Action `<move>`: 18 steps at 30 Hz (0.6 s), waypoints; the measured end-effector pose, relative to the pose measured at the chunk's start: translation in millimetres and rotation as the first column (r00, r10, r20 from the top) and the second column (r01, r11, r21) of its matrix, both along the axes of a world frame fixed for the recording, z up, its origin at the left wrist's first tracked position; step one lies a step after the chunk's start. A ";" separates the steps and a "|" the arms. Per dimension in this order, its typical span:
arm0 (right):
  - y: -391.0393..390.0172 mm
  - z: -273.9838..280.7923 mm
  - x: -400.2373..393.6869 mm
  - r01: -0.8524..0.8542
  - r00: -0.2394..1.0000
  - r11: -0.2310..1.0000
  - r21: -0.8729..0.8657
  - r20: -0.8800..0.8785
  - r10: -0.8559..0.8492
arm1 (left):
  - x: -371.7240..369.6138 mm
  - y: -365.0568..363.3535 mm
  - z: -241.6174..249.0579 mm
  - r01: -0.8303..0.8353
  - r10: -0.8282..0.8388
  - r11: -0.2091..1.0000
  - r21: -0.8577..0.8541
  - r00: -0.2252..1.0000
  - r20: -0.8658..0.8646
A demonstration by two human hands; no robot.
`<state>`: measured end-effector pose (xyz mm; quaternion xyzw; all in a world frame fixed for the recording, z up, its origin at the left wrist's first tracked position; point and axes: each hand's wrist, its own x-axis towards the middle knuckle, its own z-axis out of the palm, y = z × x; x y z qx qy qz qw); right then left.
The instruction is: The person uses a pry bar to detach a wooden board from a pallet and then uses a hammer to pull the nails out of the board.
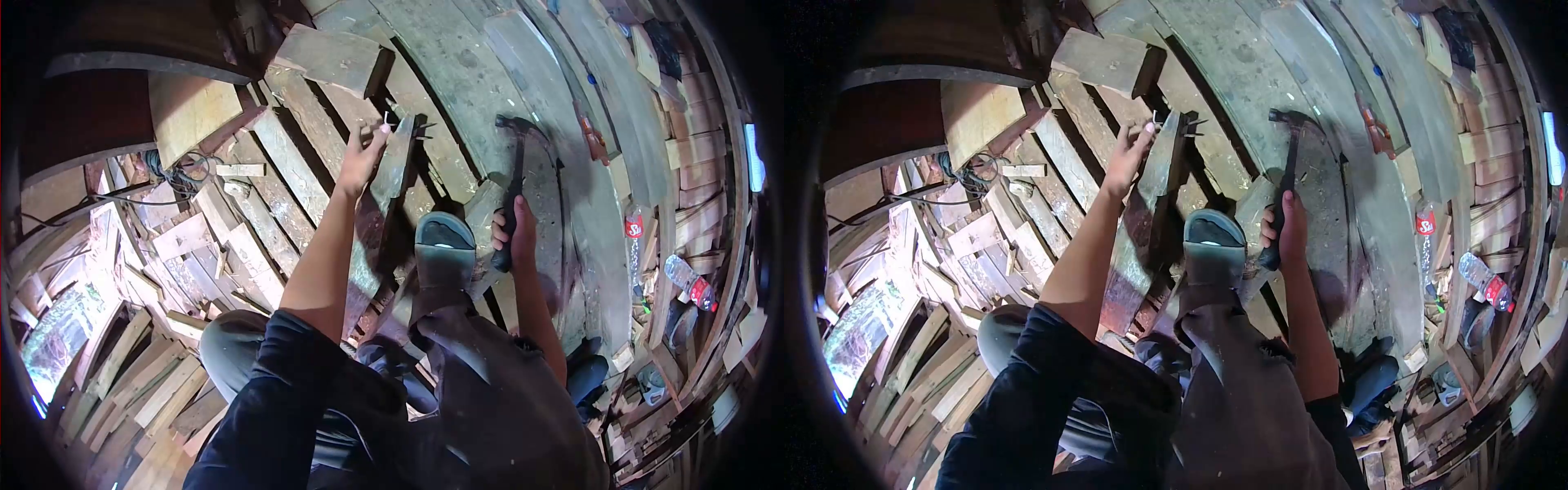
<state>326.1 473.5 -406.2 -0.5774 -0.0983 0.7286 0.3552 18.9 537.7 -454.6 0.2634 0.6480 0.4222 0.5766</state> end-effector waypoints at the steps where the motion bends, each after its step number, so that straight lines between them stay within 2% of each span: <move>1: 1.7 6.1 -2.2 0.006 1.000 1.000 0.001 0.017 -0.006 | -3.4 -3.3 3.1 0.035 -0.034 0.998 -0.044 0.999 0.016; 4: 3.2 4.1 0.3 0.000 1.000 1.000 -0.016 0.002 0.001 | -10.2 -0.1 9.2 0.197 -0.204 0.974 -0.110 0.978 -0.052; 5: 2.2 2.1 2.2 0.002 1.000 0.999 -0.033 -0.029 -0.003 | -12.5 2.6 3.1 0.189 -0.195 0.976 -0.112 0.980 -0.050; 7: 0.2 1.3 3.2 -0.008 1.000 0.999 -0.046 -0.014 0.007 | -12.8 12.7 -0.3 0.325 -0.343 0.933 -0.158 0.933 -0.106; 10: 3.3 5.1 -1.4 -0.018 1.000 1.000 -0.019 0.019 0.019 | -2.7 17.3 6.4 0.272 -0.290 0.943 -0.189 0.954 -0.074; 11: 2.6 6.4 -1.7 -0.024 0.999 1.000 0.004 0.038 0.024 | 2.3 16.8 12.6 0.265 -0.266 0.950 -0.166 0.964 0.011; 12: 2.6 6.9 -0.7 -0.032 0.999 1.000 0.001 0.042 0.031 | 6.5 14.2 6.3 0.258 -0.259 0.951 -0.168 0.966 0.016; 14: 3.2 7.3 -0.9 -0.035 0.999 0.999 0.015 0.025 0.035 | 15.1 12.2 0.0 0.171 -0.187 0.972 -0.158 0.978 -0.088; 16: 1.2 -0.1 4.8 -0.031 0.999 1.000 0.002 0.004 0.031 | 18.1 10.7 0.0 0.169 -0.186 0.973 -0.158 0.978 -0.097; 18: -0.2 -2.0 4.6 -0.023 1.000 1.000 -0.006 -0.020 0.022 | 22.7 11.9 27.4 0.169 -0.171 0.978 -0.123 0.985 -0.008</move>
